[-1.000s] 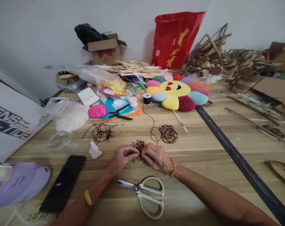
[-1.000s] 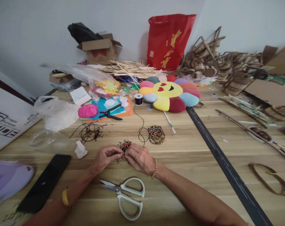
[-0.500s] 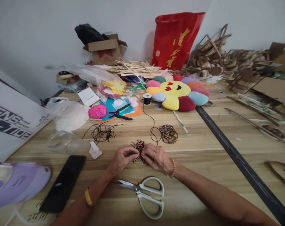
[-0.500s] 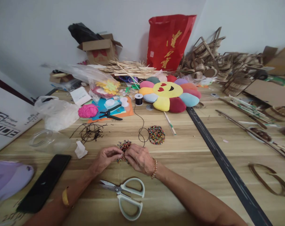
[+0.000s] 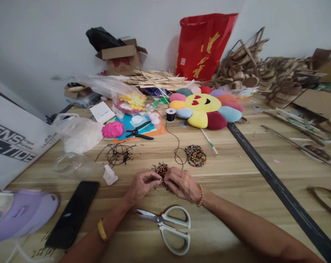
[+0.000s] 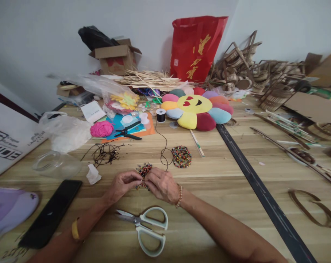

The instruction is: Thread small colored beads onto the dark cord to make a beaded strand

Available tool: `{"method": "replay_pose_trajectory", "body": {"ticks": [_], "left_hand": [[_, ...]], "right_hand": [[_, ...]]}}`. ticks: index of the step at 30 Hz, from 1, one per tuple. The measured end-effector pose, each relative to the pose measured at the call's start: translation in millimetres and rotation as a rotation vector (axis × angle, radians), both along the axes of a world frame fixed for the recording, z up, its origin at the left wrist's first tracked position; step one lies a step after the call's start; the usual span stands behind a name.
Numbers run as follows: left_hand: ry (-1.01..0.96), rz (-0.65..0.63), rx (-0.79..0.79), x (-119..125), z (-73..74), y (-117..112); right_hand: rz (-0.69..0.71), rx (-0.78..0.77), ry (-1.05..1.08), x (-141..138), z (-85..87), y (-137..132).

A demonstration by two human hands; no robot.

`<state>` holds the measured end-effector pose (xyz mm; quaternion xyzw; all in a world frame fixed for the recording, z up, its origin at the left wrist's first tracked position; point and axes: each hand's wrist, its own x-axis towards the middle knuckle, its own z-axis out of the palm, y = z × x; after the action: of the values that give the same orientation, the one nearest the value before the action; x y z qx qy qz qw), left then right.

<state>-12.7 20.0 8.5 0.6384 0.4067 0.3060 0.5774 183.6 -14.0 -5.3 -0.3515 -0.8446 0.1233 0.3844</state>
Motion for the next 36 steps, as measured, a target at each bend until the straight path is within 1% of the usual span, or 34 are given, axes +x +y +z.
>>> {"method": "replay_pose_trajectory", "body": {"ticks": [14, 21, 29, 36], "left_hand": [[0.001, -0.018, -0.003, -1.6, -5.1, -0.9], [-0.004, -0.006, -0.004, -0.6, -5.1, -0.8], [0.009, -0.019, -0.026, -0.3, -2.7, -1.3], [0.000, -0.017, -0.001, -1.0, -2.0, -0.9]], "right_hand": [[-0.004, 0.000, 0.008, -1.2, 2.0, -0.5], [-0.003, -0.004, 0.006, -0.6, -0.1, -0.1], [0.000, 0.012, 0.016, -0.2, 1.9, -0.1], [0.013, 0.008, 0.020, -0.9, 1.0, 0.2]]}}
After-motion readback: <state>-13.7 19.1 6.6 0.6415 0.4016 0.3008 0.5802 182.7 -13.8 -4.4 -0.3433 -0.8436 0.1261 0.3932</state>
